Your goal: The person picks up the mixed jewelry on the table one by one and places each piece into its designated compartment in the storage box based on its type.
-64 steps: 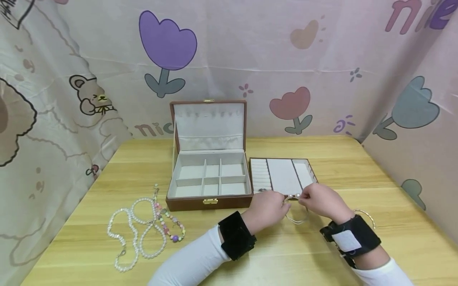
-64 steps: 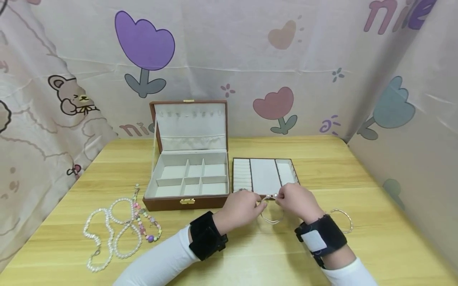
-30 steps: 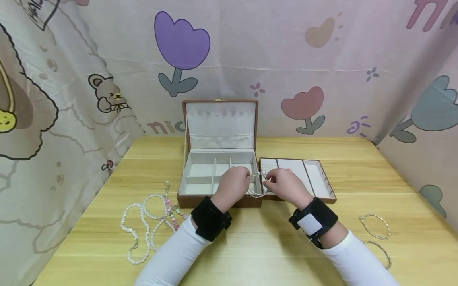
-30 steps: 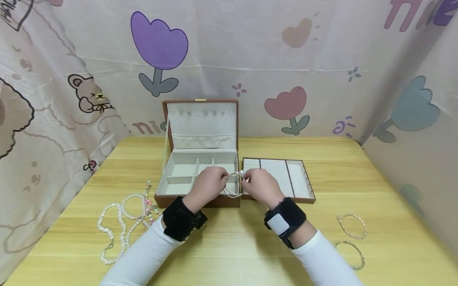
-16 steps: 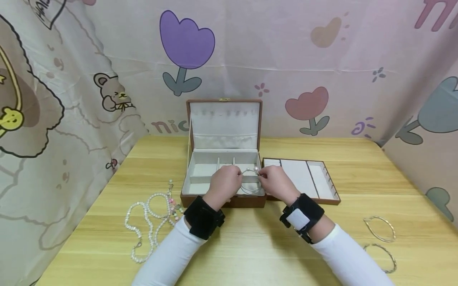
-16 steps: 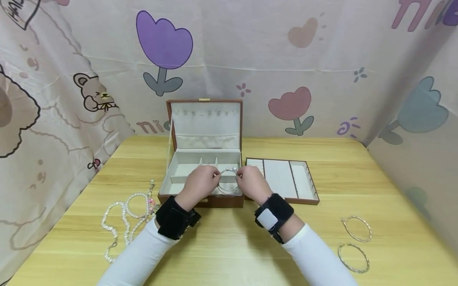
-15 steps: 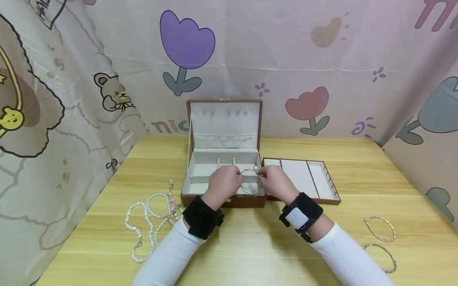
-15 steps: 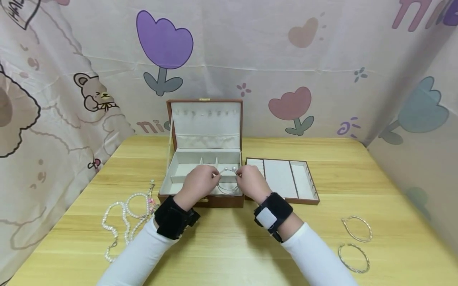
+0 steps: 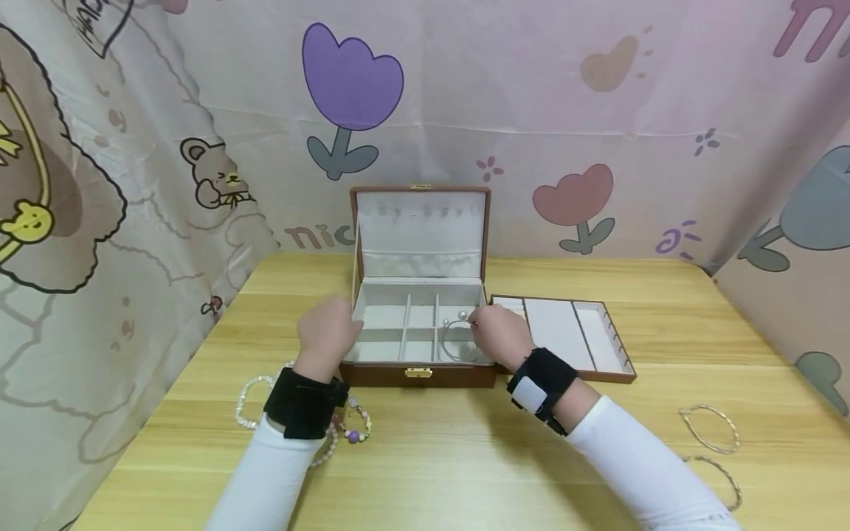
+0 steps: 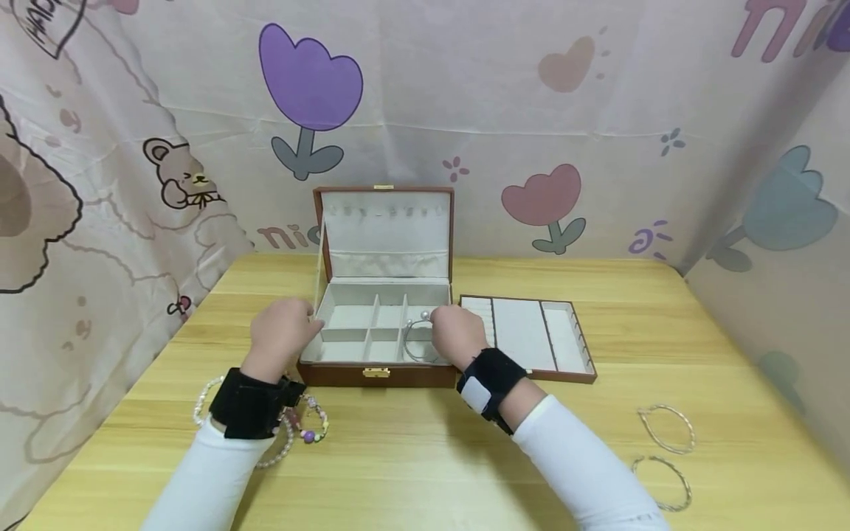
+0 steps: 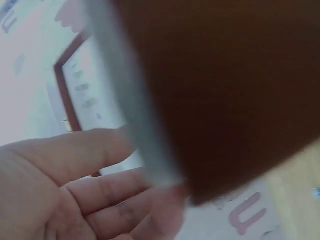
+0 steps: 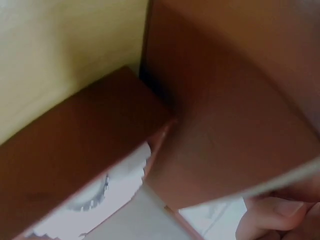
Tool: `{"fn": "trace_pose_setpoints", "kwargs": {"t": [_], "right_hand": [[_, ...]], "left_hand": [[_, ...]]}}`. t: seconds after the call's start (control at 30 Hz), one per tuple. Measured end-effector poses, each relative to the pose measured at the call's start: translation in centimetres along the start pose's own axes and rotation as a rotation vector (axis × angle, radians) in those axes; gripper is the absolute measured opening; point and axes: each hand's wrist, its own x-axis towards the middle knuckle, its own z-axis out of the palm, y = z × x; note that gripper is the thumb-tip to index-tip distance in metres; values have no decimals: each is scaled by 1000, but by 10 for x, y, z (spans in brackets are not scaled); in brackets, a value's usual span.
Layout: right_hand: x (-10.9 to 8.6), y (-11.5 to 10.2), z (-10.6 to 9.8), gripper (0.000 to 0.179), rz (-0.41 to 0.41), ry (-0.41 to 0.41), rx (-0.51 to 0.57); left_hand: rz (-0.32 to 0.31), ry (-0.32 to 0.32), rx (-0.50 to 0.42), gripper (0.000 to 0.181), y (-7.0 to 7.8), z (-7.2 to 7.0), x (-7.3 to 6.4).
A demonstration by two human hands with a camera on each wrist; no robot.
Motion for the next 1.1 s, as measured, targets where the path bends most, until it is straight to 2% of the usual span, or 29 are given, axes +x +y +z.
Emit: {"fn": "trace_pose_setpoints", "kwargs": {"t": [0.23,0.4,0.57,0.7,0.83,1.1], "right_hand": [[3,-4,6,17,-26,2,-81],[4,-6,8,17,-88,17,-164],[6,-7,14,20,-93,-15,-249],[7,-7,20,21,-105,-45,-261],[10,-5,25,21,-106,-70,-222],[15,-2,27,17,-105,-128,-208]], "left_hand": [[3,-17,-11,10,-10,10,3],[-3,-58,-32,14,-14,9,5],[-7,-83,-42,17,-15,8,5],[-6,-94,-41,19,-15,7,5],[-1,-94,-43,17,-15,7,5],[7,-108,-41,16,-15,7,4]]}}
